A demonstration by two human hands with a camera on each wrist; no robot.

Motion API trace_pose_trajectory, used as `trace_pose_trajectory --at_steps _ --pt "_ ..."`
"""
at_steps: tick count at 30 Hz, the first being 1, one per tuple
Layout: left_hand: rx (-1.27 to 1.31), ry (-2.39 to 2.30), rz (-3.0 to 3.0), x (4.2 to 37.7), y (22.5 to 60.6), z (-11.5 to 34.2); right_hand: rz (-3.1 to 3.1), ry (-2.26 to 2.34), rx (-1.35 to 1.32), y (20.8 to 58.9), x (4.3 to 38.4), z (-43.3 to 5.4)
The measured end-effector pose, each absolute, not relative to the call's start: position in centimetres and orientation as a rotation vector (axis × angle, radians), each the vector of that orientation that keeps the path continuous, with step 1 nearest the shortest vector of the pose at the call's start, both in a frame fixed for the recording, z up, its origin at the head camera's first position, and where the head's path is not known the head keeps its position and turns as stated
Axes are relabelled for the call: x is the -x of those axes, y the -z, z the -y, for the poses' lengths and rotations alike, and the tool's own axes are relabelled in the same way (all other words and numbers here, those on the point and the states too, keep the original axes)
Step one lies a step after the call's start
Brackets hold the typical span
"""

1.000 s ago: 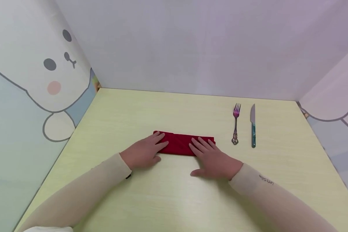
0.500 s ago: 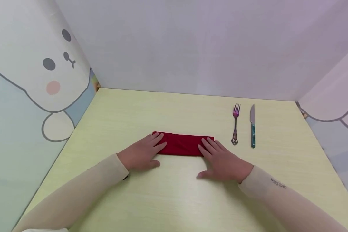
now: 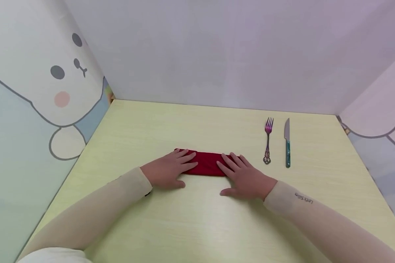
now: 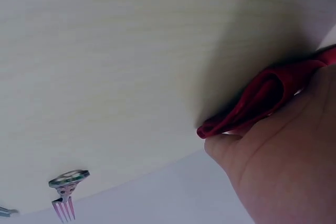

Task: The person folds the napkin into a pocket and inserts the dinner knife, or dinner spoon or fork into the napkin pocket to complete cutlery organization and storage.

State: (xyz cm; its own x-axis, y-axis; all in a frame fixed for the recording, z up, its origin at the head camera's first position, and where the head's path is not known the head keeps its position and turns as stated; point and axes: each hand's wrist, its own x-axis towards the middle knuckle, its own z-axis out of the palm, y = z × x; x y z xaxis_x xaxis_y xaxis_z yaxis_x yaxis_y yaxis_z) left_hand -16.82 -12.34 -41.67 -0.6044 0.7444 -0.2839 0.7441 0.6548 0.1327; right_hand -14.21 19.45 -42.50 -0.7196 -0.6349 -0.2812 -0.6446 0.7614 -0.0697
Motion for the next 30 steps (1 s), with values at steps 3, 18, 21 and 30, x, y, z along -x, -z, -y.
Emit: trace_pose_trajectory --at_steps 3,18,21,30 --pt "-1.19 0.002 -2.555 16.9 41.7 12.6 -2.685 -0.031 0.982 42.7 14.0 -19.6" --pt "-1.228 -0.139 -2.654 17.9 41.3 14.5 -2.768 0.075 0.992 40.8 11.4 -19.3" --pt "-1.251 -0.16 -2.648 18.1 41.2 14.5 -2.758 0.112 0.947 40.7 10.2 -18.8" --pt "-1.235 -0.177 -2.609 18.5 41.5 14.4 -2.764 0.181 0.837 41.4 8.6 -17.6"
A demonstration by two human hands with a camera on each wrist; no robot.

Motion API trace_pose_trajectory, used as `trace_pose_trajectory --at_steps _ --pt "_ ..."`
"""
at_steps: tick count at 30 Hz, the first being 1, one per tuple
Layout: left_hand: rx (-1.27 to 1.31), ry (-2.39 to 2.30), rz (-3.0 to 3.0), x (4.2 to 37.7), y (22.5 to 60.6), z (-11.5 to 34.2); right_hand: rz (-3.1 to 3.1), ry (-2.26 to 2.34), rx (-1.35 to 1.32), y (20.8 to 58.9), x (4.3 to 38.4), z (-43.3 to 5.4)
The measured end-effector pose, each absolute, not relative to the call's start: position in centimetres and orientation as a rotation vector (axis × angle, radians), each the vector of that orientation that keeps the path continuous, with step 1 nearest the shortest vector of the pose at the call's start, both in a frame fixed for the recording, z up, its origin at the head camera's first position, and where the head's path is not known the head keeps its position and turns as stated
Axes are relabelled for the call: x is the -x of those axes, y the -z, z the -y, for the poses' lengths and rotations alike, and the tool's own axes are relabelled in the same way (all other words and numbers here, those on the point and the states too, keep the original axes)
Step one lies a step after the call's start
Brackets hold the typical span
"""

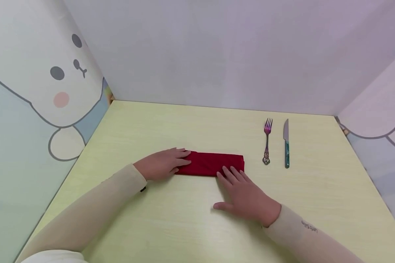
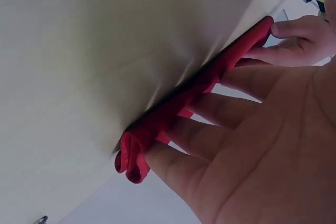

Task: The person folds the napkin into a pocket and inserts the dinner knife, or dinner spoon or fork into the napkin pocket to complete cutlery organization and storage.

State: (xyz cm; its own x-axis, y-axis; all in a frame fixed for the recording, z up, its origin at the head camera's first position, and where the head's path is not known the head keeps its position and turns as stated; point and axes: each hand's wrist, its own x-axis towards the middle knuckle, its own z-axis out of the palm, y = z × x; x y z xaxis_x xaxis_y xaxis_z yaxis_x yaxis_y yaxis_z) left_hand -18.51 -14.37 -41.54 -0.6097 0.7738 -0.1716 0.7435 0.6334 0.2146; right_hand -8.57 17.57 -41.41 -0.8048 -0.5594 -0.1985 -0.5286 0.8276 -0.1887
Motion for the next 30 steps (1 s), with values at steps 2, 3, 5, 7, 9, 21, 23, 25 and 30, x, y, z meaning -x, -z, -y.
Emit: trace_pose_trajectory --at_steps 2,3,5,7,9,21,23,25,30 --pt "-1.23 -0.189 -2.605 18.5 41.6 14.4 -2.767 0.18 0.837 41.5 8.6 -17.5" --pt "-1.228 -0.191 -2.603 18.5 41.6 14.4 -2.768 0.177 0.84 41.5 8.6 -17.5" --pt "-1.224 -0.192 -2.599 18.4 41.6 14.3 -2.77 0.146 0.84 41.6 8.7 -17.5" --pt "-1.223 -0.18 -2.604 18.3 41.6 14.2 -2.776 0.109 0.842 41.7 9.0 -17.5" --pt "-1.22 -0.134 -2.613 18.0 41.7 14.1 -2.785 0.071 0.85 41.8 9.3 -17.7" --pt "-1.283 0.243 -2.724 12.6 41.5 11.1 -2.801 -0.005 0.845 42.1 13.7 -18.5" --pt "-1.317 0.258 -2.728 11.6 41.4 10.6 -2.791 0.002 0.828 42.1 14.7 -18.5" --pt "-1.329 0.25 -2.717 10.9 41.4 10.2 -2.778 0.021 0.827 42.1 15.6 -18.5" --pt "-1.336 0.174 -2.634 9.9 41.7 9.1 -2.746 0.038 0.901 42.0 17.7 -17.9"
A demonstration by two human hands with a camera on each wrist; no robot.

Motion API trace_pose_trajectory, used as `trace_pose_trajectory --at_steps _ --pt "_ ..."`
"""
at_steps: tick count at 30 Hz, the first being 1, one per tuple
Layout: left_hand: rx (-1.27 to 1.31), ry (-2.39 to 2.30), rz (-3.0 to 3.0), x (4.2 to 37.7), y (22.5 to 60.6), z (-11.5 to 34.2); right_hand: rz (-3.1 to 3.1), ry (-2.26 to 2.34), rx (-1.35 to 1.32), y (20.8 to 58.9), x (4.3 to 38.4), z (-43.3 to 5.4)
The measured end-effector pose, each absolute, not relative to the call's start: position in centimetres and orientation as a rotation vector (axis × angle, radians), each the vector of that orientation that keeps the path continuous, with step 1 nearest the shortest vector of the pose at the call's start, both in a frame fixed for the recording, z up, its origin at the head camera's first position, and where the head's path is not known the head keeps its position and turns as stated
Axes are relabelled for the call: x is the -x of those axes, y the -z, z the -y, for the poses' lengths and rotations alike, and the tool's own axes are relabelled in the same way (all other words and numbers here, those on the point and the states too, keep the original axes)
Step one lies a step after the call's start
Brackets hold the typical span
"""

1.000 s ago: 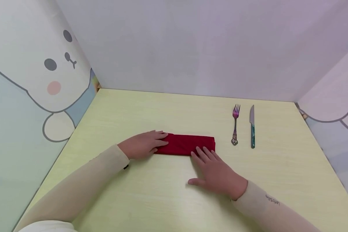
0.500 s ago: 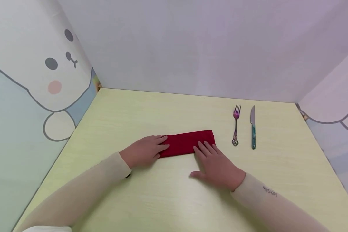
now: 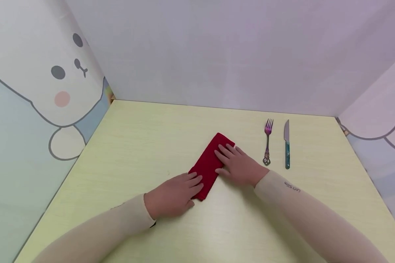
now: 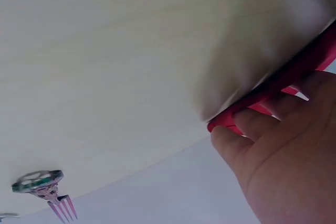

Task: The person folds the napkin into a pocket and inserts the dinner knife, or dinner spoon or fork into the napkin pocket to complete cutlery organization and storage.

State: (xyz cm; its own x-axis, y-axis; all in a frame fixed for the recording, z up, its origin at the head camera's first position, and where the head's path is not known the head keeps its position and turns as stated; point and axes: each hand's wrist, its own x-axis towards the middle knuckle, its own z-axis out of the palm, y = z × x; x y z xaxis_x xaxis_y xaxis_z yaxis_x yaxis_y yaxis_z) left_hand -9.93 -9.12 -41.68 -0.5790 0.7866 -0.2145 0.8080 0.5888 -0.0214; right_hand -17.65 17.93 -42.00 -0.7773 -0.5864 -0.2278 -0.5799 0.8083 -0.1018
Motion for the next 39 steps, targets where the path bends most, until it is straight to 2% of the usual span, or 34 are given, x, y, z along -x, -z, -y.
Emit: trace_pose_trajectory --at_steps 8,14,39 --pt "-1.474 0.137 -2.55 10.1 41.8 7.3 -2.672 0.059 0.972 41.9 20.4 -17.2" --pt "-1.496 0.086 -2.5 10.3 42.0 6.0 -2.583 0.198 0.897 41.5 21.8 -17.1" --pt "-1.409 0.052 -2.514 10.0 41.7 5.2 -2.529 0.386 0.807 40.9 22.4 -17.3"
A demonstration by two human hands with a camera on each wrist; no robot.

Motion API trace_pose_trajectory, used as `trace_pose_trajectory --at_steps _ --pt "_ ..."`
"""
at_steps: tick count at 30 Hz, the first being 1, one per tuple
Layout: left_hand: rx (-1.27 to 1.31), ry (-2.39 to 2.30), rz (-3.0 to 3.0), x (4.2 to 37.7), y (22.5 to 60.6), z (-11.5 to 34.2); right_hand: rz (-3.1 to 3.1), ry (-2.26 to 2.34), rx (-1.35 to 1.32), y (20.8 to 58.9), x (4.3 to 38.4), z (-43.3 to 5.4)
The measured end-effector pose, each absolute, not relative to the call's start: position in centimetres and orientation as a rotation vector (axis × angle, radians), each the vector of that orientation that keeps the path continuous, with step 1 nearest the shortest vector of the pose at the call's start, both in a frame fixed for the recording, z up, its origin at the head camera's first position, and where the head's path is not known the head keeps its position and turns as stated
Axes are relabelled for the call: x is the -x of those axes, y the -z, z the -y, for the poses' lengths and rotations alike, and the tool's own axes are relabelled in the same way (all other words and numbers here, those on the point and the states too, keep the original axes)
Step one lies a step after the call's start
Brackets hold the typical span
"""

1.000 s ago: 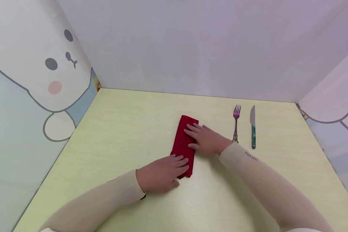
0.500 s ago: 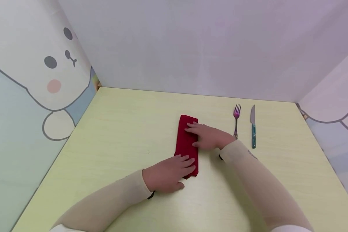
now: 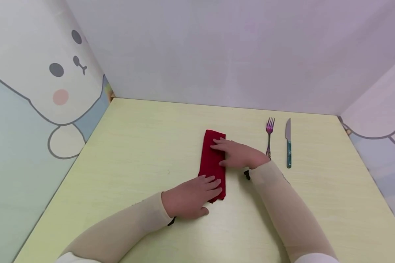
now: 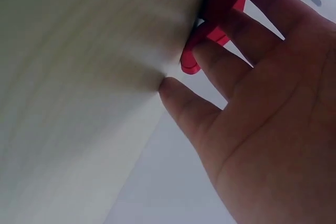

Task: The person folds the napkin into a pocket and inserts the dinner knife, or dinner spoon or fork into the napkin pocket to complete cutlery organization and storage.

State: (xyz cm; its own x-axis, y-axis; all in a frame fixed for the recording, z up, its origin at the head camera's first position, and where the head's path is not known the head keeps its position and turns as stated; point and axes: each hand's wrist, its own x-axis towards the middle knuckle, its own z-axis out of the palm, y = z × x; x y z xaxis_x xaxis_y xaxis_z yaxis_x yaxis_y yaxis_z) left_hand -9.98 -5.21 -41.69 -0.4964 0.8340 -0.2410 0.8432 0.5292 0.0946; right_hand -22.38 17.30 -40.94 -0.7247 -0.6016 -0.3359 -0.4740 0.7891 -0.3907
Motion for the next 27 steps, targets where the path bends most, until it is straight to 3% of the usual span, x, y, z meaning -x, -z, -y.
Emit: trace_pose_trajectory --at_steps 27 --pt "-1.366 0.022 -2.463 9.5 41.8 5.3 -2.608 0.417 0.748 40.5 20.4 -17.3"
